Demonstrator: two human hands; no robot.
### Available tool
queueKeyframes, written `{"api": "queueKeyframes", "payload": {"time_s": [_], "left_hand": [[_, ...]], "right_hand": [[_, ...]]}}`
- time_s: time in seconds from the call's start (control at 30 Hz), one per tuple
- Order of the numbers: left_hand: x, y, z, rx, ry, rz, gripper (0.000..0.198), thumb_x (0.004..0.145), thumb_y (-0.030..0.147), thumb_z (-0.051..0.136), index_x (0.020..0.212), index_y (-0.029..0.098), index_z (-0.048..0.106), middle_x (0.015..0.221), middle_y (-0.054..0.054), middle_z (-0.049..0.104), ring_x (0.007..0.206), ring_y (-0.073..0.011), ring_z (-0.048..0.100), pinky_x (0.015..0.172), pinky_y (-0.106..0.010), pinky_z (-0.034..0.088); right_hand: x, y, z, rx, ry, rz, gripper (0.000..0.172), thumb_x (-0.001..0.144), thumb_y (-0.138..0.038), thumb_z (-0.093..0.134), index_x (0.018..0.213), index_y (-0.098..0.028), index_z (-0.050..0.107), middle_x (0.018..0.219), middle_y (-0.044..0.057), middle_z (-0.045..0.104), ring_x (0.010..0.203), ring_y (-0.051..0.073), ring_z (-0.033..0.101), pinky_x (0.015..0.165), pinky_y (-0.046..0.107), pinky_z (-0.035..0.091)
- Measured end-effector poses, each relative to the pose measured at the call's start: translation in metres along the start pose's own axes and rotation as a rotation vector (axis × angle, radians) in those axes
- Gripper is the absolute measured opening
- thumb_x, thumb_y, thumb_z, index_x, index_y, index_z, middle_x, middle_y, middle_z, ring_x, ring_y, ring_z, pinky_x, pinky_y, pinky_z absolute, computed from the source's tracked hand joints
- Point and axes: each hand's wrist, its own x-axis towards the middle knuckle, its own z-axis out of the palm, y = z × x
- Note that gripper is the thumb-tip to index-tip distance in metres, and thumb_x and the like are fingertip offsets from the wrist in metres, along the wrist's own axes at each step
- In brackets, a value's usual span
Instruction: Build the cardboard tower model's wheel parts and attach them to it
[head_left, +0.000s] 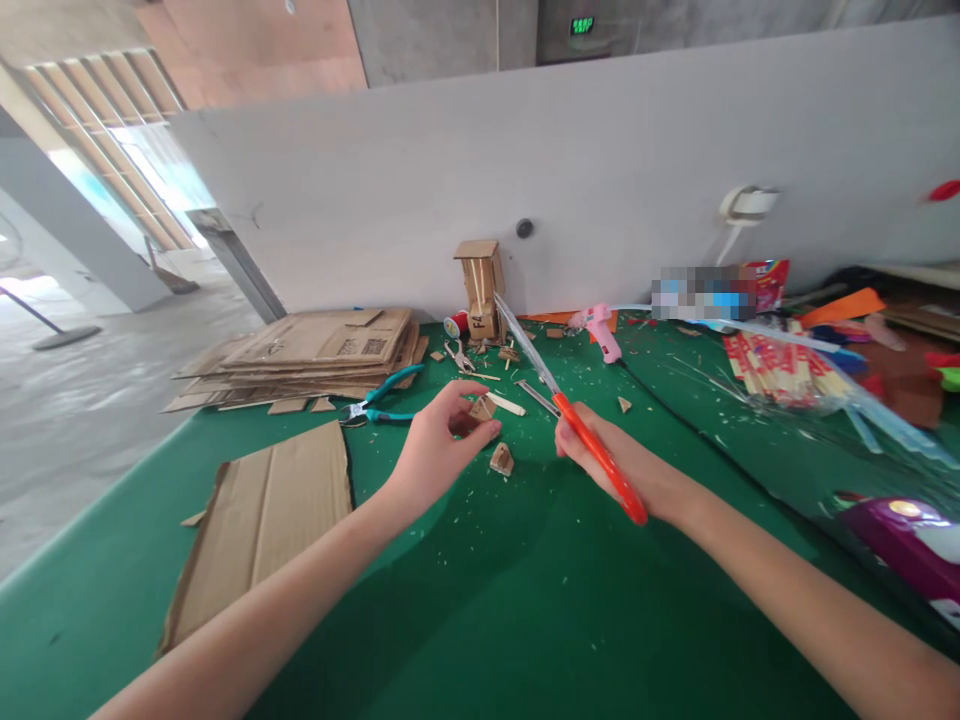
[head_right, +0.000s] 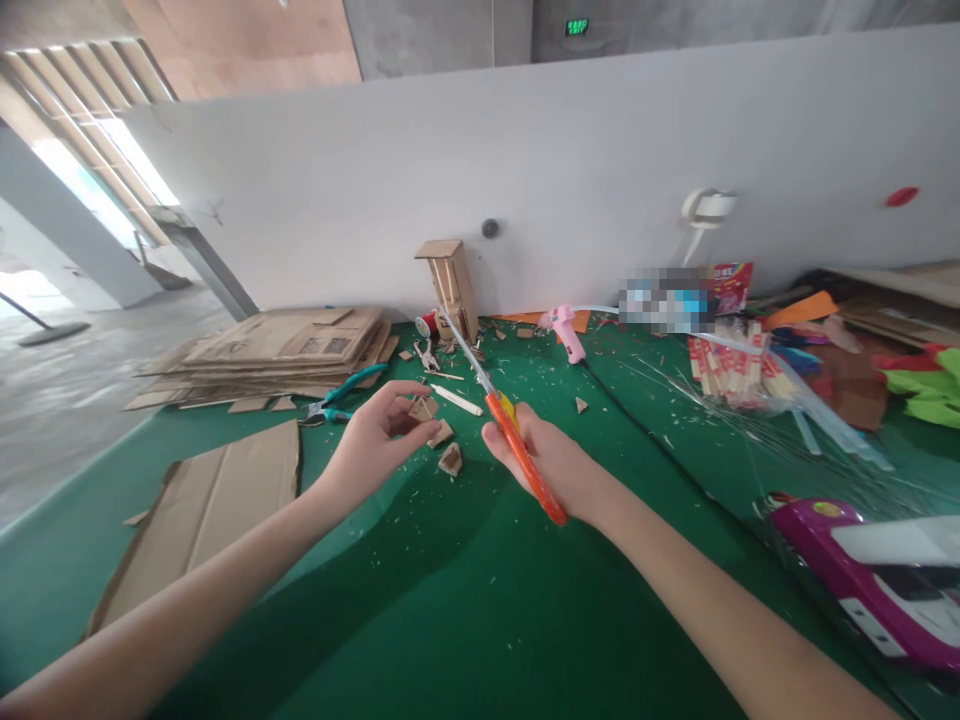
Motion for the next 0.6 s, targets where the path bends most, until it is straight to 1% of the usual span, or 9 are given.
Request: {"api": "queueKeyframes", "payload": {"time_s": [0.1,0.2,0.27,0.33,0.4,0.47,0.53,0.6], "left_hand": [[-0.001,0.006,0.003,-0.158,0.089,-0.058,0.035,0.072,0.024,0.068,0.104,0.017,0.054,0.072,0.001,0.060,0.059,-0.0104,0.058,0.057,-0.023,0.046],[-0.001,0.011,0.005,-0.340,0.136,-0.155,0.040,0.070,0.025,0.070,0.106,0.013,0.055,0.071,0.001,0.060,0.054,-0.0082,0.056,0.054,-0.022,0.046],[-0.001,0.012,0.005,-0.444,0.150,-0.220,0.043,0.070,0.026,0.072,0.107,0.012,0.056,0.075,-0.001,0.061,0.060,-0.0093,0.059,0.054,-0.021,0.047],[-0.001,0.009,0.005,-0.520,0.158,-0.267,0.041,0.070,0.028,0.072,0.105,0.011,0.059,0.083,-0.004,0.061,0.070,-0.0112,0.061,0.054,-0.020,0.048],[0.000,0.004,0.005,-0.565,0.156,-0.292,0.034,0.072,0.030,0.071,0.099,0.010,0.062,0.088,-0.006,0.062,0.076,-0.0124,0.061,0.056,-0.020,0.050],[0.000,0.000,0.005,-0.604,0.137,-0.300,0.029,0.074,0.030,0.069,0.094,0.010,0.064,0.088,-0.007,0.063,0.081,-0.0134,0.062,0.064,-0.022,0.053],[0.000,-0.002,0.006,-0.635,0.141,-0.299,0.024,0.074,0.026,0.068,0.093,0.011,0.064,0.089,-0.006,0.063,0.084,-0.0140,0.063,0.071,-0.023,0.054],[0.000,-0.001,0.006,-0.645,0.163,-0.296,0.022,0.073,0.022,0.069,0.092,0.011,0.064,0.090,-0.005,0.063,0.083,-0.0141,0.064,0.072,-0.024,0.055]], "right_hand": [[0.000,-0.002,0.001,0.017,-0.004,0.029,0.041,0.086,-0.063,0.034,0.080,-0.022,0.041,0.075,0.001,0.050,0.061,0.015,0.047,0.057,0.033,0.041],[-0.001,-0.004,0.001,0.042,0.000,0.082,0.042,0.085,-0.063,0.034,0.082,-0.022,0.041,0.074,0.001,0.051,0.062,0.015,0.049,0.058,0.032,0.041],[-0.001,-0.004,0.001,0.055,0.006,0.099,0.042,0.085,-0.064,0.034,0.083,-0.022,0.041,0.077,0.001,0.052,0.066,0.016,0.051,0.059,0.032,0.041],[0.000,-0.003,0.002,0.061,0.012,0.103,0.043,0.085,-0.065,0.033,0.083,-0.022,0.040,0.082,0.002,0.054,0.072,0.017,0.053,0.060,0.031,0.041],[0.001,-0.001,0.003,0.060,0.020,0.104,0.044,0.085,-0.065,0.033,0.084,-0.022,0.041,0.084,0.003,0.055,0.073,0.017,0.054,0.061,0.031,0.042],[0.002,0.001,0.005,0.054,0.027,0.108,0.044,0.085,-0.066,0.033,0.086,-0.022,0.042,0.083,0.003,0.056,0.071,0.017,0.054,0.061,0.032,0.042],[0.003,0.002,0.006,0.046,0.027,0.102,0.045,0.084,-0.066,0.034,0.087,-0.023,0.043,0.081,0.003,0.057,0.066,0.016,0.054,0.059,0.032,0.042],[0.002,0.003,0.008,0.033,0.023,0.075,0.043,0.083,-0.065,0.036,0.086,-0.023,0.043,0.077,0.003,0.058,0.061,0.016,0.053,0.056,0.032,0.042]]}}
